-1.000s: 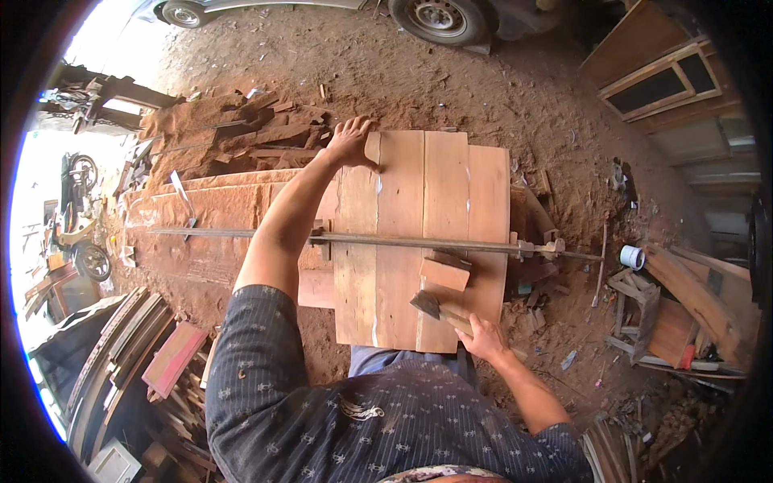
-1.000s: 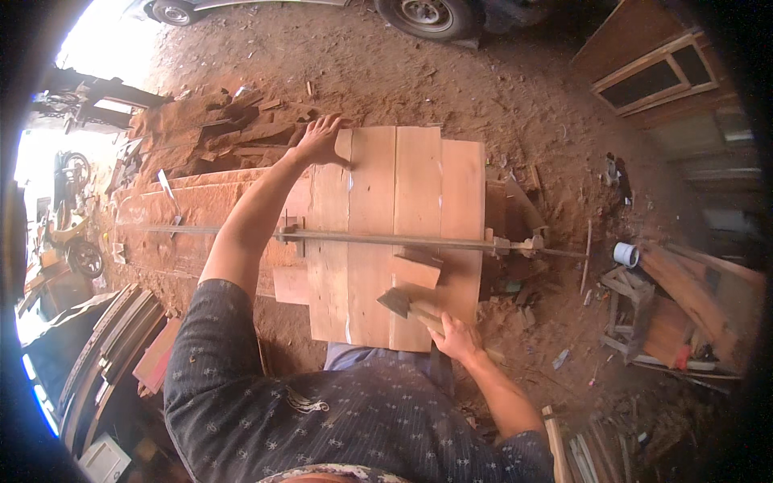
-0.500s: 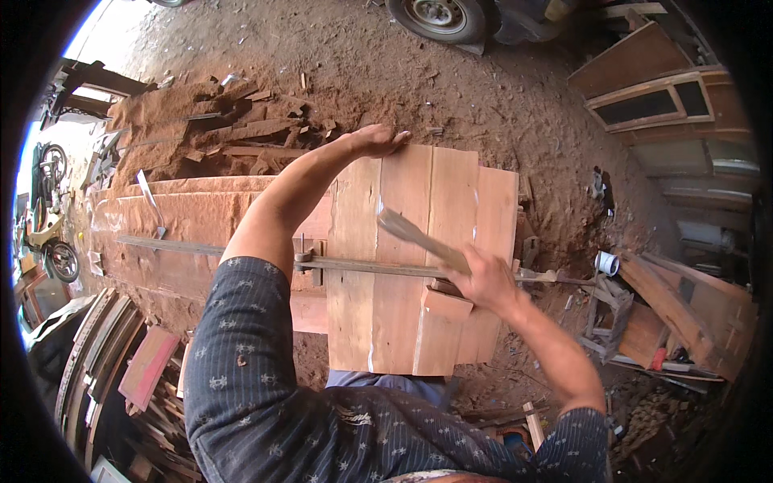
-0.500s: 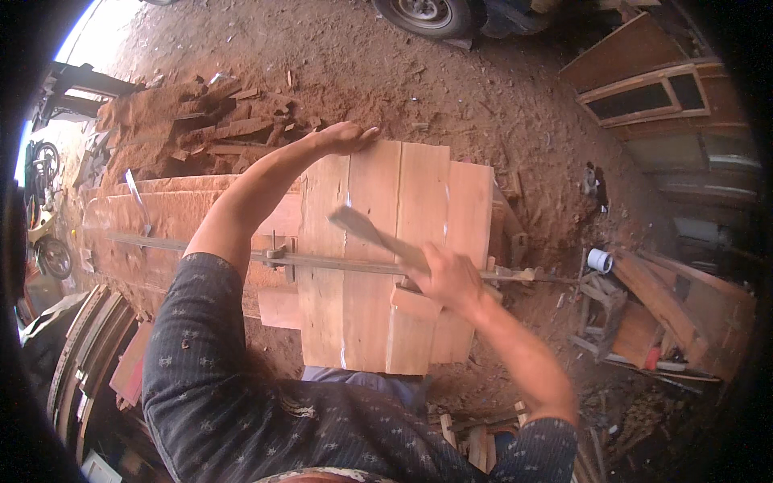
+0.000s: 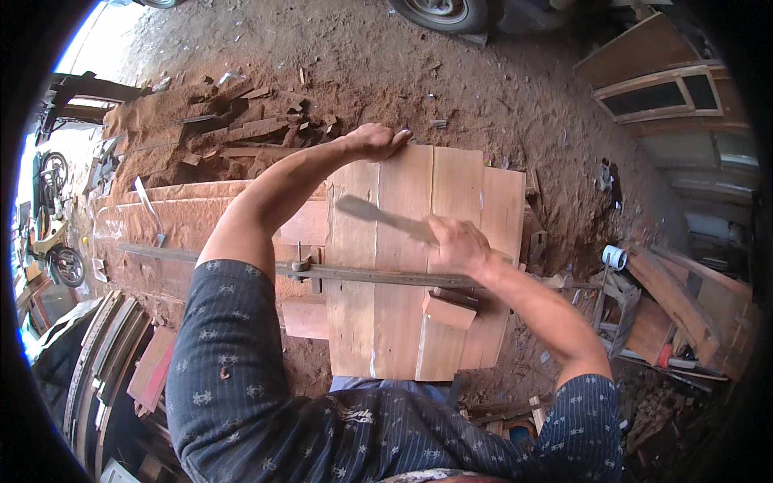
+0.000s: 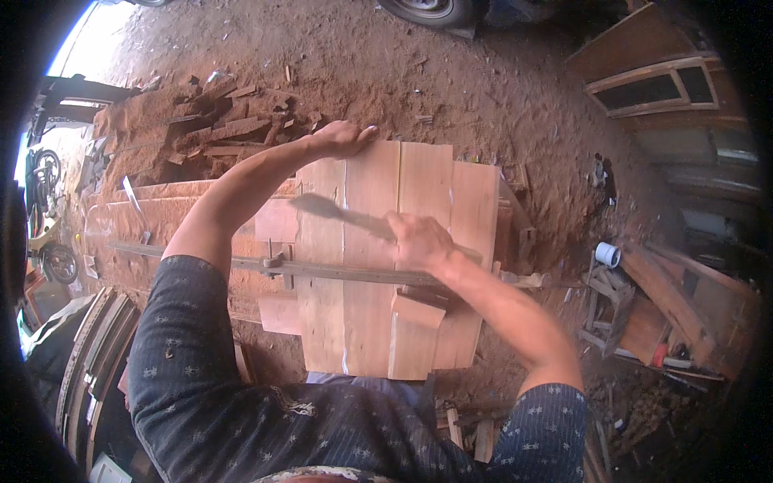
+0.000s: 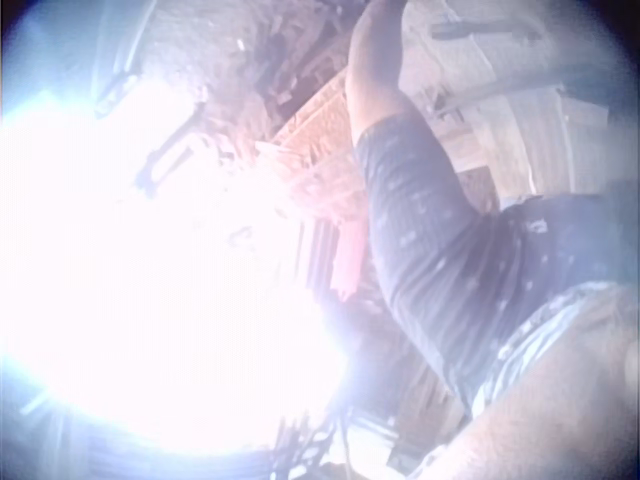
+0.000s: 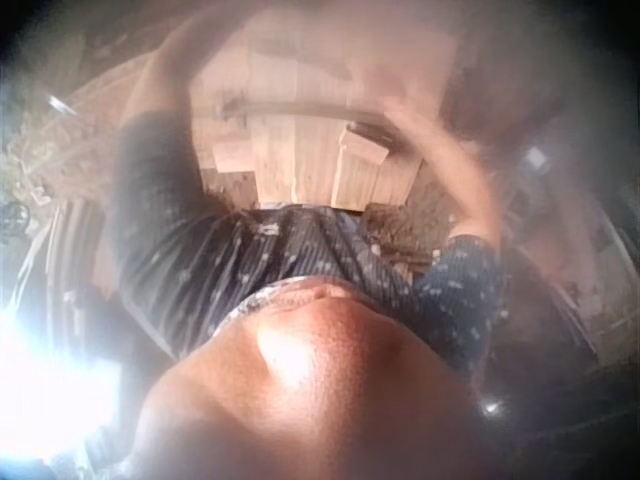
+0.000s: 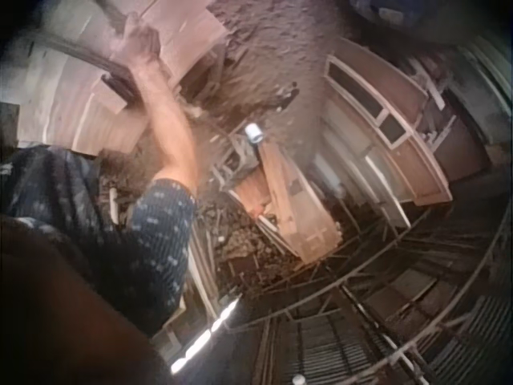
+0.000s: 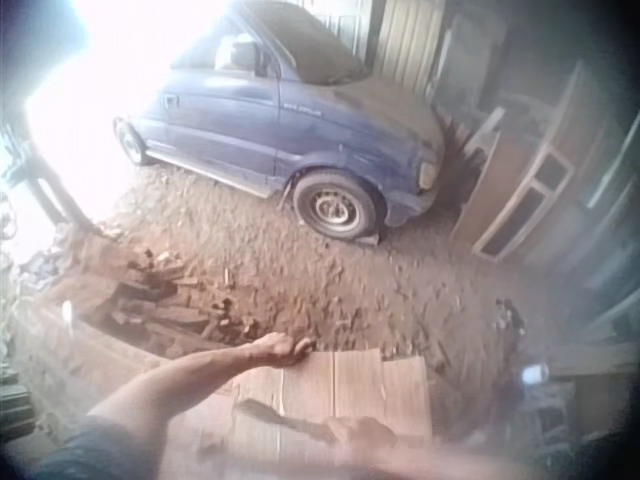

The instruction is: The person uses a long metal blade to cut small wooden blocks on a makeshift workbench. They repeatedly position the wood, apply pressure to the blade, and use a hammer to drive the blade through the material. The person also moves the cut pieces and adjusts the wood on the bench.

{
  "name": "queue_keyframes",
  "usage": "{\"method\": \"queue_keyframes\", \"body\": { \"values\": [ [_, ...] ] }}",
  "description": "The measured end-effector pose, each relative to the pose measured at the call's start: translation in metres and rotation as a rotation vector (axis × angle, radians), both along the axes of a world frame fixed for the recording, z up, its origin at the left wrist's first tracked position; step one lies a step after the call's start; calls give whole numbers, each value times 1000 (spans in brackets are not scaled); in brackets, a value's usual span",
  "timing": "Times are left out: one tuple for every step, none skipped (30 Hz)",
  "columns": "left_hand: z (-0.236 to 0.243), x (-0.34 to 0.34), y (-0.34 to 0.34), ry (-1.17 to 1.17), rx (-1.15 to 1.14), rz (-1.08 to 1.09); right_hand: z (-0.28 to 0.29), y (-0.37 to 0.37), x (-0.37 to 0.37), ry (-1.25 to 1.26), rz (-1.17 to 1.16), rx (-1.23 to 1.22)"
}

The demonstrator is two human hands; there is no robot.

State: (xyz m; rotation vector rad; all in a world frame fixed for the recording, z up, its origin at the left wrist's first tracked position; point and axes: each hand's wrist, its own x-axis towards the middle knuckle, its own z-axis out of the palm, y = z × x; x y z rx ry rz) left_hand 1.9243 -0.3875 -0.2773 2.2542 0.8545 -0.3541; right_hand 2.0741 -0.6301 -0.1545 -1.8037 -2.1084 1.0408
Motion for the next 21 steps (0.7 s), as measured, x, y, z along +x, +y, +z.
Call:
{"method": "queue_keyframes", "body": {
  "values": [
    [1,0,0,17,-13,1,5,-5,-4,102,-4,71],
    [3,0,2,35,-25,3,7,-4,-5,102,21,115],
    [4,0,2,53,-38,4,1,-4,-4,39,58,78],
    [10,0,0,53,-36,7,-9,-3,1,-32,88,43],
    [17,4,-3,52,-34,6,-17,0,7,-105,115,7],
    [22,8,-5,50,-32,3,-28,3,6,-254,36,-169],
    [18,7,-3,47,-32,13,-26,5,3,-260,42,-173],
    [11,6,-3,44,-33,21,-22,4,1,-267,47,-178],
    [6,7,-1,41,-34,28,-17,3,1,-274,49,-183],
    [6,7,3,-3,-2,51,-7,3,1,-241,36,-124],
    [-6,7,5,-49,21,21,-3,-4,-2,-197,40,-103],
    [-11,3,7,29,-31,36,2,-16,-8,-153,43,-81],
    [0,2,5,104,-83,46,6,-23,-12,-112,41,-59],
    [-9,1,4,78,-103,97,14,-22,-17,-130,54,-15],
    [-23,-3,5,52,-125,151,14,-22,-18,-127,76,-25],
    [-22,-4,6,32,-142,200,13,-21,-19,-119,93,-31],
    [-21,-3,9,23,-164,196,12,-18,-20,-110,113,-38],
    [-20,-4,12,14,-187,195,11,-14,-19,-171,106,-88],
    [-17,-5,14,7,-212,195,8,-9,-17,-231,101,-141],
    [-20,-13,9,-82,-137,235,7,-7,-17,-288,103,-198],
    [-23,-22,5,-71,-14,174,10,-7,-16,-281,69,-187]
  ]
}}
